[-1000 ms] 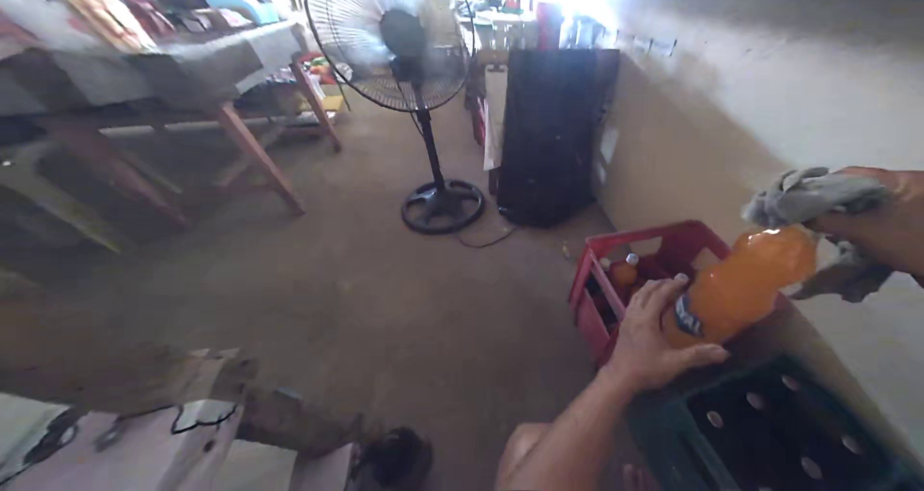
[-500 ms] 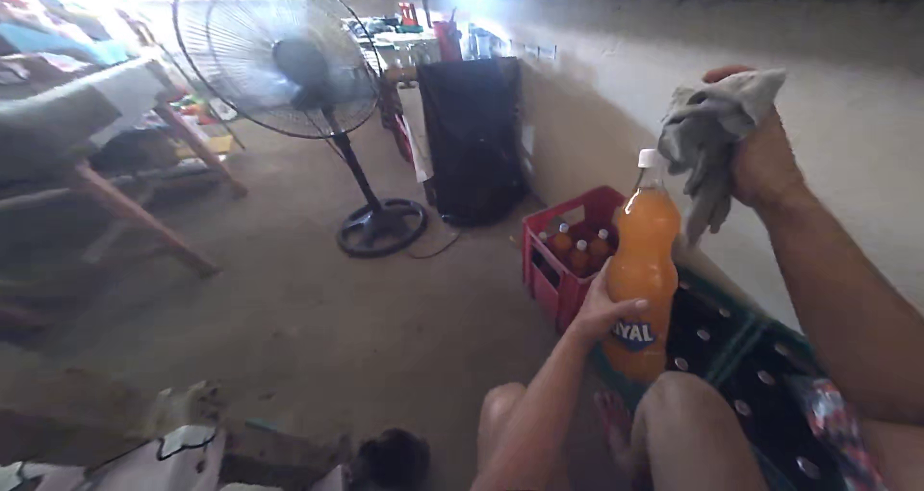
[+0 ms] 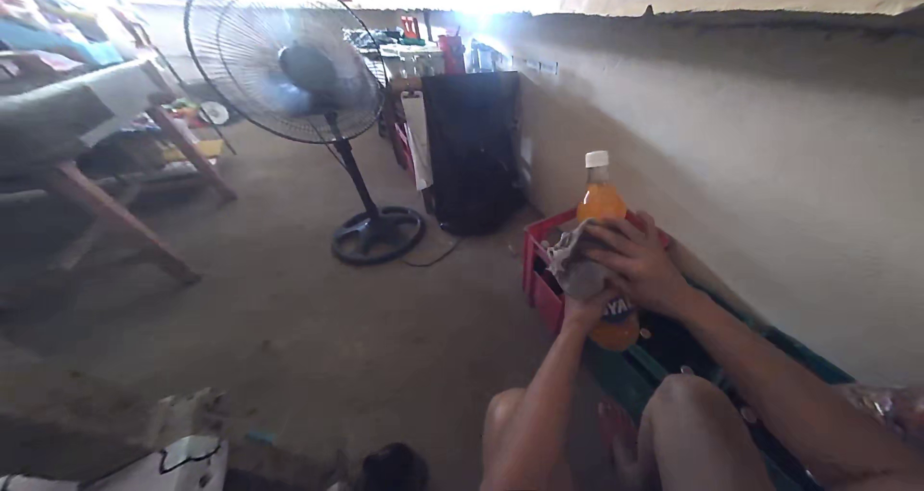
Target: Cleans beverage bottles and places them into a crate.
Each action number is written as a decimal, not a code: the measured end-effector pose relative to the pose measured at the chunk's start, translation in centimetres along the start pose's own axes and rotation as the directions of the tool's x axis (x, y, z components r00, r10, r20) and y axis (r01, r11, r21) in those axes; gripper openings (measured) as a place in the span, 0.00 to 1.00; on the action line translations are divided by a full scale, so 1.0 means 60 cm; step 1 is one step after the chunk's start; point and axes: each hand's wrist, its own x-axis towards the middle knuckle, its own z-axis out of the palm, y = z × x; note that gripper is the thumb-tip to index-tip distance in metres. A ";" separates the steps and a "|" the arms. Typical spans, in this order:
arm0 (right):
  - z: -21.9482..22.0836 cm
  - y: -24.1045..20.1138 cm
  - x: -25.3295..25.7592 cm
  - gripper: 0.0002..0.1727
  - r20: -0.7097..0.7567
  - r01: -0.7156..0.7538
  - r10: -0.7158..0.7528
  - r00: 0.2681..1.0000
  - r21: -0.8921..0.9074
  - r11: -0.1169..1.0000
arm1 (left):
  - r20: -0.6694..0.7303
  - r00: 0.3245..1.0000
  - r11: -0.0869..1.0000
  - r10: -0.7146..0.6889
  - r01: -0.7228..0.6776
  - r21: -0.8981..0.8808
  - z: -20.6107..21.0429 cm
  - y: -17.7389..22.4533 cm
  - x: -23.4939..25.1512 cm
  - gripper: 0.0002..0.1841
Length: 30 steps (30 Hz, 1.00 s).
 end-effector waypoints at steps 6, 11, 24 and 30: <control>-0.064 0.034 0.177 0.09 -0.094 0.074 -0.082 0.992 -0.080 0.994 | 0.016 0.995 0.995 0.099 -0.099 -0.029 -0.005 0.014 0.025 0.56; -0.002 0.042 0.113 0.23 -0.074 0.016 -0.009 0.997 0.093 0.996 | 0.014 0.997 0.986 0.071 -0.068 -0.151 -0.017 0.011 0.029 0.53; -0.082 0.045 0.153 0.20 0.096 -0.459 0.521 0.848 0.624 0.632 | 0.366 0.916 0.883 0.163 0.030 -0.468 -0.020 -0.003 0.010 0.51; -0.059 0.036 0.165 0.35 0.177 -0.604 0.638 0.749 0.579 0.548 | 0.243 0.951 0.860 0.192 -0.044 -0.509 -0.006 -0.012 0.009 0.56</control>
